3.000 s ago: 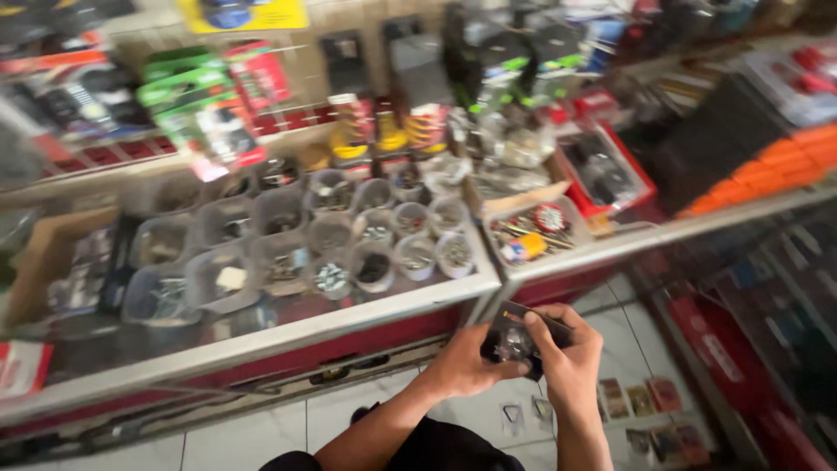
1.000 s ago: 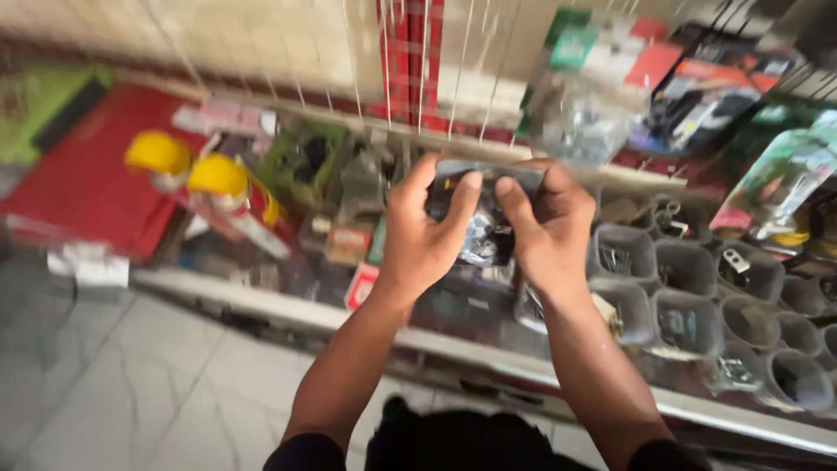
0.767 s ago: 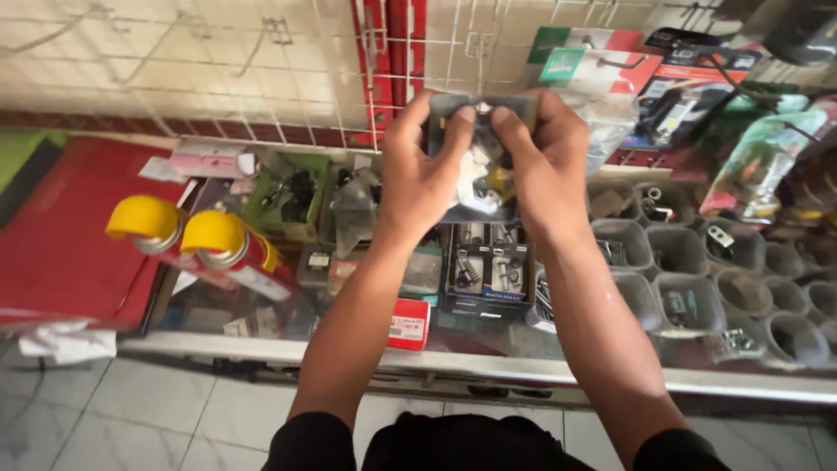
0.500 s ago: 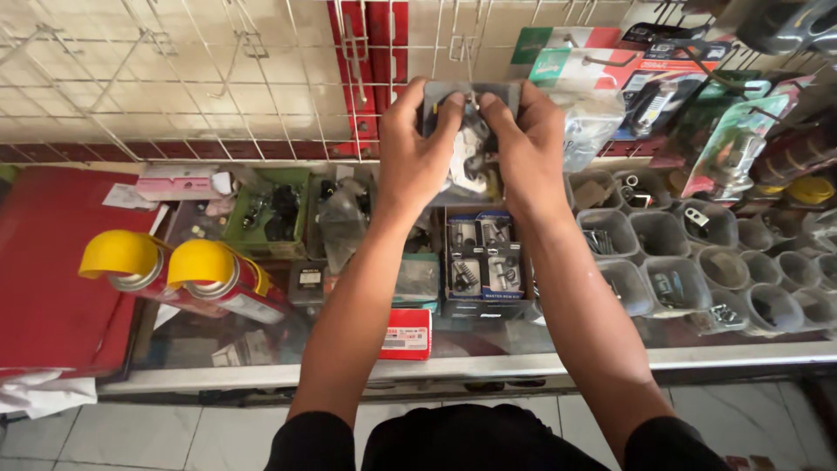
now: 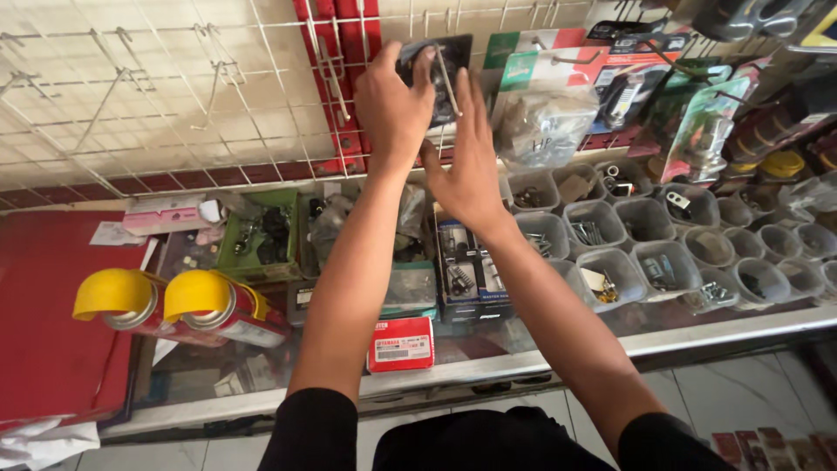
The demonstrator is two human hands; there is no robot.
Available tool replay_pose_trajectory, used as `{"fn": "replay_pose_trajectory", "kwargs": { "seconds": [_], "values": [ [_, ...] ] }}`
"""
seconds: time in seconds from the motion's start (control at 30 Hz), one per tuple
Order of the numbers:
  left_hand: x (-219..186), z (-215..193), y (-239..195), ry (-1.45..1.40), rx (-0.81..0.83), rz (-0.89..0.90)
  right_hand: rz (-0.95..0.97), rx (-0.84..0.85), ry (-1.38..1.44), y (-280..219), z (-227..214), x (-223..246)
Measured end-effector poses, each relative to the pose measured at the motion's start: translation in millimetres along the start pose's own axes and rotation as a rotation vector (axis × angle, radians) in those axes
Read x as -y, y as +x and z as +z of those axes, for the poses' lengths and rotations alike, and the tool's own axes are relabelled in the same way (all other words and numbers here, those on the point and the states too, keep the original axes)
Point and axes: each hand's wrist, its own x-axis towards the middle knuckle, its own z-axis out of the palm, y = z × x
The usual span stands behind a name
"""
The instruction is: The person organizes merchandise by picking up packaged items from the floor and hanging them on a display rack by hand.
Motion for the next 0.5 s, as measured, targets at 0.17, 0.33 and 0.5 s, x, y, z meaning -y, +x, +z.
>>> {"fn": "replay_pose_trajectory", "kwargs": {
  "seconds": [0.17,0.33,0.5],
  "values": [
    [-18,-15,-7,0.103,-0.065,0.049,-0.017,0.035,-0.122,13,4,1],
    [-19,-17,-12,0.252,-0.069,0.08,0.03,0.077,-0.127,12,8,2],
    [-9,-9,-9,0.261,-0.129,0.105,0.014,0.087,-0.134,12,9,-5]
  ]
}}
